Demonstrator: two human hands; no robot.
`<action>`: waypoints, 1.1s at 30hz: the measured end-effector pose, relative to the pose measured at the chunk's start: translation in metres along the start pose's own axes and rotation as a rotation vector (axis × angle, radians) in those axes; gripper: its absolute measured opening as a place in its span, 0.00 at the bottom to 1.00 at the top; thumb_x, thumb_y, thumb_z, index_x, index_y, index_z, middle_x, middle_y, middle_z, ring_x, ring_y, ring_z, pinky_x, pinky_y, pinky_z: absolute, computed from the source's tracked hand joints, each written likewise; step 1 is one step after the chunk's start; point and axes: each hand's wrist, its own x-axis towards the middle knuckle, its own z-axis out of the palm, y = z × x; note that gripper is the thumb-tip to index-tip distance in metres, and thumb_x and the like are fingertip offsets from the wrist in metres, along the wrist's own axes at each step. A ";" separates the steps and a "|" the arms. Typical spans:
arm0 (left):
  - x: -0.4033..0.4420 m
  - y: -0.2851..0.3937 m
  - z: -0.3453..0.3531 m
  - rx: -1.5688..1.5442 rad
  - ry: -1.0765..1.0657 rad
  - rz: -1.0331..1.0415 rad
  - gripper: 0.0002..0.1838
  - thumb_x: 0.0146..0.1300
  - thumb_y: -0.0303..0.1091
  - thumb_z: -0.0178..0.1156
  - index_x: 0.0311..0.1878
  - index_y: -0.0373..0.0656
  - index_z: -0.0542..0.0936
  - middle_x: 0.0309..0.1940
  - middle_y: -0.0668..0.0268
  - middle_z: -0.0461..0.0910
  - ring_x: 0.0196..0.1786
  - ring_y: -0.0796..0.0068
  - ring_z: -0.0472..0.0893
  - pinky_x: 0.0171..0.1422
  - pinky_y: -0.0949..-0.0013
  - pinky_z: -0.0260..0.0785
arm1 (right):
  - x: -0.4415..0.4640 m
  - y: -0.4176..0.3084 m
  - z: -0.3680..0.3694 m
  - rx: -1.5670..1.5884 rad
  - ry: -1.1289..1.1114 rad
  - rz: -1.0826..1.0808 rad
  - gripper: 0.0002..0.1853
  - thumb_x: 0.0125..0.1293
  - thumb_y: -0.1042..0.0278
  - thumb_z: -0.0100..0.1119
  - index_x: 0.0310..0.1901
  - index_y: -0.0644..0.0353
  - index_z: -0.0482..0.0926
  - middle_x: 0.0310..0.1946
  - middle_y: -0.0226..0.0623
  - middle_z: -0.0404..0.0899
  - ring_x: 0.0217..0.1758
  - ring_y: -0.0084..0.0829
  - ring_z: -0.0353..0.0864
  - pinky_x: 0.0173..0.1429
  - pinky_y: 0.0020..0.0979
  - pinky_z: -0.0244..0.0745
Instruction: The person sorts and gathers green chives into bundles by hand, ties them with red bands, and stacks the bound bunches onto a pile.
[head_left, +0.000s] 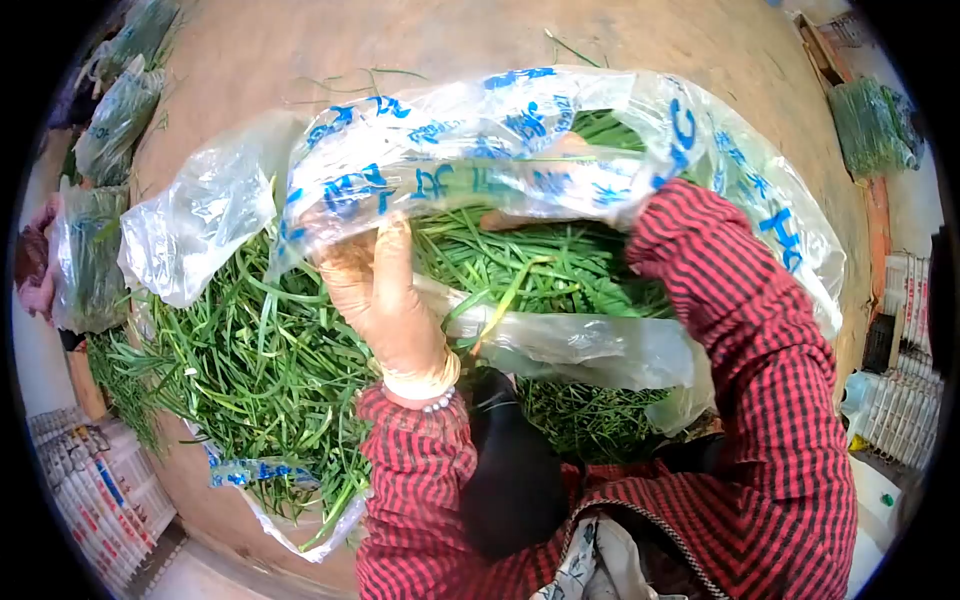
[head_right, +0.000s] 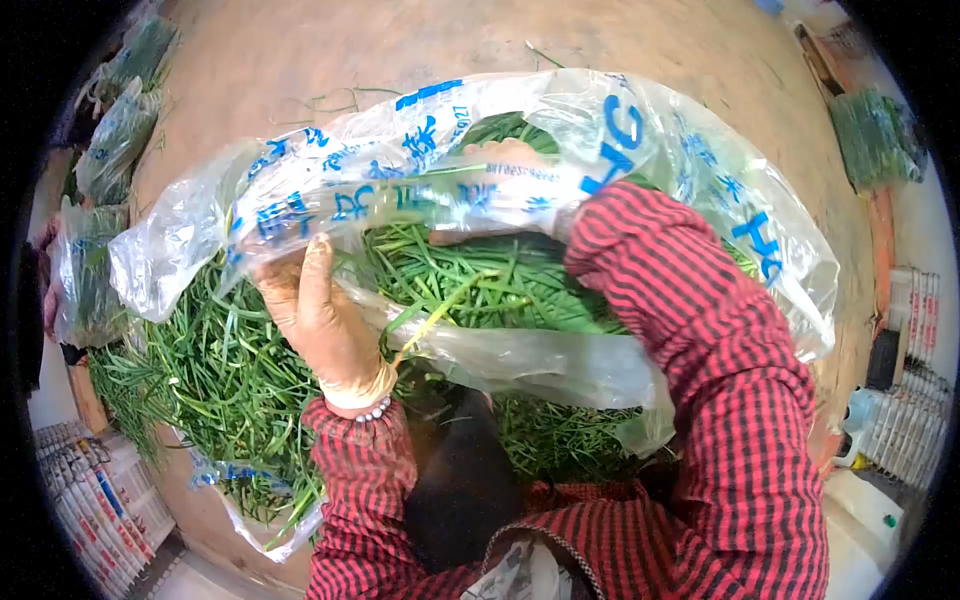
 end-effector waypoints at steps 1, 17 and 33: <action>-0.001 0.000 -0.001 0.002 0.004 0.000 0.22 0.64 0.19 0.55 0.62 0.39 0.71 0.56 0.63 0.76 0.58 0.72 0.74 0.67 0.64 0.62 | -0.002 -0.005 -0.004 0.074 -0.138 0.040 0.41 0.53 0.31 0.63 0.62 0.52 0.73 0.56 0.45 0.77 0.58 0.45 0.77 0.60 0.43 0.73; 0.001 -0.008 -0.009 0.038 -0.030 -0.038 0.26 0.65 0.19 0.55 0.67 0.38 0.67 0.61 0.62 0.71 0.62 0.69 0.70 0.69 0.64 0.59 | 0.068 -0.033 0.025 -0.098 -0.672 0.449 0.37 0.39 0.52 0.76 0.49 0.70 0.78 0.42 0.51 0.83 0.48 0.43 0.83 0.51 0.37 0.79; -0.011 -0.019 -0.018 -0.515 -0.255 -0.527 0.21 0.75 0.40 0.47 0.63 0.37 0.72 0.64 0.57 0.72 0.69 0.58 0.68 0.74 0.52 0.60 | -0.155 -0.053 -0.097 1.014 0.405 0.508 0.49 0.50 0.72 0.73 0.72 0.63 0.54 0.64 0.42 0.71 0.68 0.34 0.69 0.74 0.36 0.60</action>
